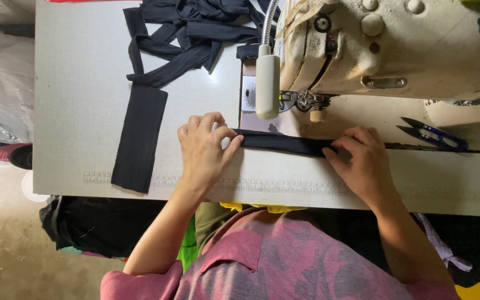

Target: Folding and sewing black fabric strips using an industrial sewing machine

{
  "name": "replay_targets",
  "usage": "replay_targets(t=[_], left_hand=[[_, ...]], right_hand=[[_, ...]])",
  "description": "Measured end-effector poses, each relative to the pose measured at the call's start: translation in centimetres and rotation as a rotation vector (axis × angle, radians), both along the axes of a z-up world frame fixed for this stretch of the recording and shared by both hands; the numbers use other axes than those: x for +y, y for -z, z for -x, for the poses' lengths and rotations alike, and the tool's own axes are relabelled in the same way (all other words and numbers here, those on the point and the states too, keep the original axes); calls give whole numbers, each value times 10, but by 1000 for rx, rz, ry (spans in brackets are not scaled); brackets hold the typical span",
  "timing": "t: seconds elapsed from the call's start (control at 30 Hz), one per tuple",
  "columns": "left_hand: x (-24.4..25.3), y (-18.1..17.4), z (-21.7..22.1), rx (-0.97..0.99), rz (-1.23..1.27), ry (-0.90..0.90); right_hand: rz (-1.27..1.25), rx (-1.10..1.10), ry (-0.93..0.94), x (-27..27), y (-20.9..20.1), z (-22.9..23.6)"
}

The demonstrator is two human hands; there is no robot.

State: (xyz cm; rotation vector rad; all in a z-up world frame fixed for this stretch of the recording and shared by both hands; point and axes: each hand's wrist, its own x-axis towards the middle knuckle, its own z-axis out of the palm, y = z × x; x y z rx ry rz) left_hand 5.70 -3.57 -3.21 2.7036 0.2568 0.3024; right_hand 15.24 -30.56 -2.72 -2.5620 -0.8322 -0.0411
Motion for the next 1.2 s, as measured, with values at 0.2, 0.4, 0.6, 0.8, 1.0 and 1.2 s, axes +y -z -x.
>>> replay_targets(t=[0.2, 0.4, 0.6, 0.8, 1.0, 1.2], left_hand=[[6, 17, -10, -43, -125, 98], [34, 20, -82, -227, -252, 582], [22, 35, -126, -493, -92, 619], [5, 24, -79, -564, 50, 618], [17, 57, -88, -495, 29, 612], [17, 52, -92, -462, 13, 626]], right_hand=[[115, -361, -394, 2, -6, 2], [-42, -197, -701, 34, -17, 42], [103, -466, -478, 77, 1, -9], [38, -462, -423, 81, 13, -8], [71, -433, -397, 81, 20, -10], [124, -438, -358, 84, 14, -10]])
